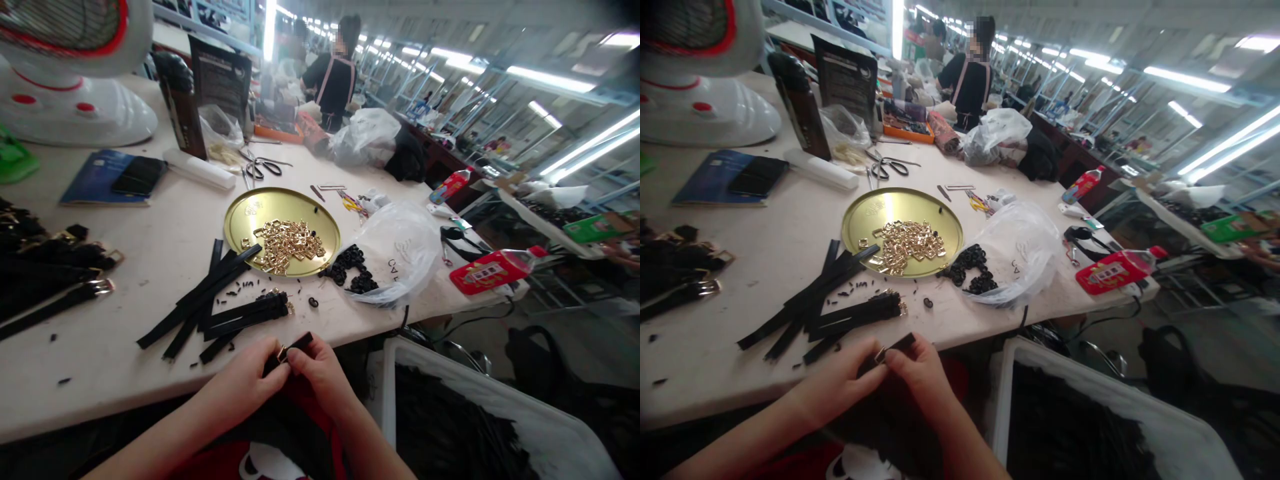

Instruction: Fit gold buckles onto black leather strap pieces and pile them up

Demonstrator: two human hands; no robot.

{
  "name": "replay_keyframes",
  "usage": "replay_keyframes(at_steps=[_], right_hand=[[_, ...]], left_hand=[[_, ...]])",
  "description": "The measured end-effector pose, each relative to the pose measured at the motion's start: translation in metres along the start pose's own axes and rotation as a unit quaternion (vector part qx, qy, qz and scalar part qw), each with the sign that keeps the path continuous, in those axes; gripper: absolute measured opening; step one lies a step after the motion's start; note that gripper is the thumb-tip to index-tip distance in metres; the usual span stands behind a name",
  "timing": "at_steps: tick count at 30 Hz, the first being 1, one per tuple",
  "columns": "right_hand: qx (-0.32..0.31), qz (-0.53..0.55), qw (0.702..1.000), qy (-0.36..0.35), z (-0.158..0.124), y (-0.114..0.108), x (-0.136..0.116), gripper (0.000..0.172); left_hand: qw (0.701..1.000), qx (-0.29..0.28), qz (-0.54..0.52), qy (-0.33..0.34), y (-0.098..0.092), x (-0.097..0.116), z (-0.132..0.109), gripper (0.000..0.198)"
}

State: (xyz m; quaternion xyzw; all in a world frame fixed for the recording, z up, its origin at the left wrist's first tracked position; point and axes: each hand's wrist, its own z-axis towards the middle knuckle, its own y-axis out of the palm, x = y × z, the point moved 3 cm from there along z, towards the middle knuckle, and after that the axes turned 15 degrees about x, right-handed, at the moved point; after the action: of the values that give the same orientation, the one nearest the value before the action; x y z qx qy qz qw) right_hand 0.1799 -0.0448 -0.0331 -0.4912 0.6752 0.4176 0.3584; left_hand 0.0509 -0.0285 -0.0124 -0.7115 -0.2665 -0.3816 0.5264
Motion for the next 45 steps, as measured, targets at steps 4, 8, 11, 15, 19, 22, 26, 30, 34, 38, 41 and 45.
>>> replay_keyframes(at_steps=[4,8,11,15,19,22,26,30,34,38,41,45], right_hand=[[0.013,0.003,1.0,-0.009,0.007,0.002,0.002,0.019],[0.054,-0.053,0.995,-0.069,0.008,0.0,0.004,0.017],[0.066,-0.097,0.985,-0.128,0.006,-0.002,0.003,0.019],[0.029,-0.154,0.973,-0.171,0.001,-0.005,-0.001,0.027],[-0.066,-0.246,0.945,-0.207,0.009,-0.014,-0.013,0.037],[-0.026,-0.325,0.916,-0.234,0.042,-0.036,-0.034,0.04],[0.208,-0.515,0.777,-0.297,0.106,-0.075,-0.077,0.026],[0.207,-0.561,0.754,-0.272,0.148,-0.087,-0.092,0.013],[0.194,-0.576,0.756,-0.244,0.157,-0.089,-0.087,0.006],[0.192,-0.541,0.782,-0.242,0.155,-0.091,-0.09,0.005],[0.194,-0.484,0.815,-0.252,0.145,-0.091,-0.1,0.008],[0.153,-0.382,0.879,-0.242,0.109,-0.075,-0.096,0.025]], left_hand=[[0.999,-0.016,-0.037,0.003,0.004,-0.007,-0.001,0.017],[0.995,-0.051,-0.068,-0.049,0.005,-0.014,0.001,0.024],[0.989,-0.071,-0.093,-0.094,0.006,-0.018,0.006,0.031],[0.988,-0.057,-0.107,-0.1,0.007,-0.019,0.014,0.033],[0.989,-0.033,-0.122,-0.079,0.007,-0.016,0.017,0.03],[0.995,-0.045,-0.084,-0.04,0.004,-0.01,0.016,0.026],[0.998,-0.012,-0.041,-0.048,-0.003,-0.006,0.011,0.027],[0.997,-0.018,-0.054,-0.06,-0.004,-0.004,0.005,0.026],[0.996,-0.017,-0.054,-0.063,-0.003,-0.006,0.0,0.026],[0.996,-0.014,-0.073,-0.058,-0.001,-0.007,-0.004,0.026],[0.995,-0.006,-0.085,-0.056,-0.004,-0.007,-0.007,0.026],[0.991,0.039,-0.105,-0.067,-0.013,-0.003,-0.004,0.026]])
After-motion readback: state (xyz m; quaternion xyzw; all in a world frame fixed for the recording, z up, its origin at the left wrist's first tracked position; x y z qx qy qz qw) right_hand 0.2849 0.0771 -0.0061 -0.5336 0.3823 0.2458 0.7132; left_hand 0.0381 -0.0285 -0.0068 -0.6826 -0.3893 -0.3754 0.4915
